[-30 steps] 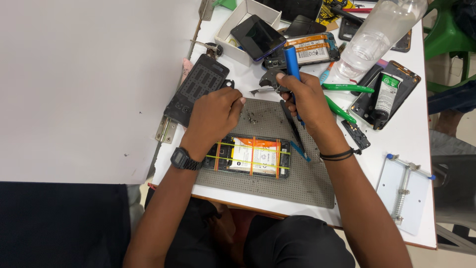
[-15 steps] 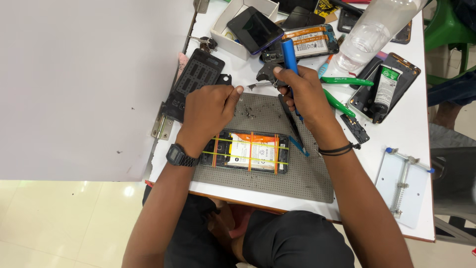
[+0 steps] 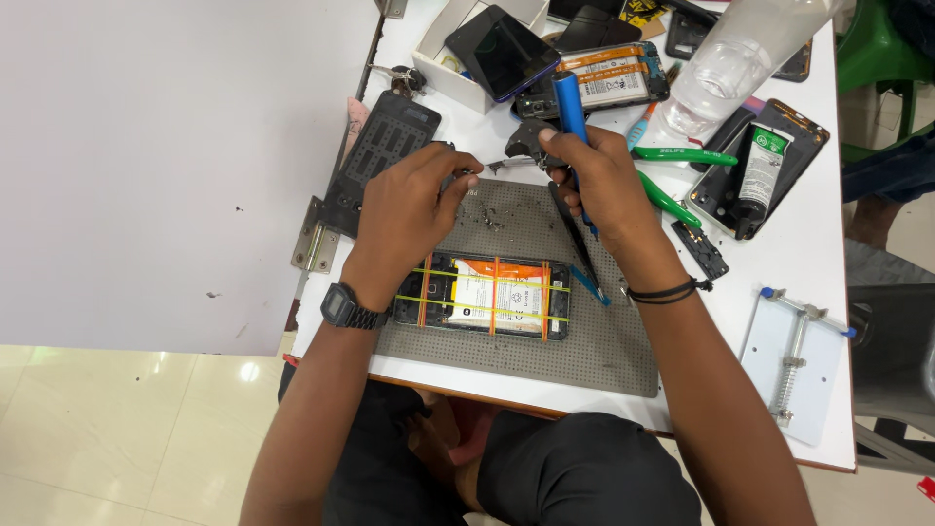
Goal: The person repairs a smartphone at a workbench. They stretch rubber bands around the phone body to hold it together, set it on the mat, then pick up a blue handheld tool and work on small components and screws on the bench, handling phone parts and pliers.
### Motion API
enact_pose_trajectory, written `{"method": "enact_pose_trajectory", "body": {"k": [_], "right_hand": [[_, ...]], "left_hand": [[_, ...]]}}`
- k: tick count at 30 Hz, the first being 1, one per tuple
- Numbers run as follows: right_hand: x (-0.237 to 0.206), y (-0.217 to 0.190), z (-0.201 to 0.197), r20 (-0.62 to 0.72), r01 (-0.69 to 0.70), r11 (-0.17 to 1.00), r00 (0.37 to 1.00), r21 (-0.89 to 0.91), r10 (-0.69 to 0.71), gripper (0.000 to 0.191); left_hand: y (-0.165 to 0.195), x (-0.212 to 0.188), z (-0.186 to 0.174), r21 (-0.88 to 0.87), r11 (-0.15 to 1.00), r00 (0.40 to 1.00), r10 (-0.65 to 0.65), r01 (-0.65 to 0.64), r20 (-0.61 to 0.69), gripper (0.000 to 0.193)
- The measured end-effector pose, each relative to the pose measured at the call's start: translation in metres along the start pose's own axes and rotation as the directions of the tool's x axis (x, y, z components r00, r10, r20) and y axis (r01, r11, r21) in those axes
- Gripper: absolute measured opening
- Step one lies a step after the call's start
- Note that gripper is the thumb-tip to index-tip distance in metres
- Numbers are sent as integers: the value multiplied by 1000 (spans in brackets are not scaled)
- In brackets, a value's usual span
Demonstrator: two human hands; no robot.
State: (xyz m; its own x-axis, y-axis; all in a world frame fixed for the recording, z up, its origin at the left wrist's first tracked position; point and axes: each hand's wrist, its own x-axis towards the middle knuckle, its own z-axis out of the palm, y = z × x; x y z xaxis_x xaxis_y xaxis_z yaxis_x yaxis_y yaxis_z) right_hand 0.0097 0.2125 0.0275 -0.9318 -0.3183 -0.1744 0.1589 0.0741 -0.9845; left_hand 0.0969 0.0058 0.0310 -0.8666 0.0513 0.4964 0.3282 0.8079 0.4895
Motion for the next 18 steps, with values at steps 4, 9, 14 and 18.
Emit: {"method": "enact_pose_trajectory", "body": {"k": [4,9,14,18], "right_hand": [[1,1,0,-11,-11,1000,1000,-4,11,31],[0,1,1,-3,-14,1000,1000,-11,14,31],[-2,3,3,-5,-30,999,1000,-31,30,29],[-3,5,3,7,-23,999,1000,-37,23,30]], "left_hand": [[-3,-1,0,31,999,1000,-31,30,6,11],[-6,-1,0,37,999,1000,-12,12,0,13],[-6,-2,-4,19,1000,1000,-16,17,-22,14],[-4,-4,-4,25,999,999,-45,45,-9,11]]}}
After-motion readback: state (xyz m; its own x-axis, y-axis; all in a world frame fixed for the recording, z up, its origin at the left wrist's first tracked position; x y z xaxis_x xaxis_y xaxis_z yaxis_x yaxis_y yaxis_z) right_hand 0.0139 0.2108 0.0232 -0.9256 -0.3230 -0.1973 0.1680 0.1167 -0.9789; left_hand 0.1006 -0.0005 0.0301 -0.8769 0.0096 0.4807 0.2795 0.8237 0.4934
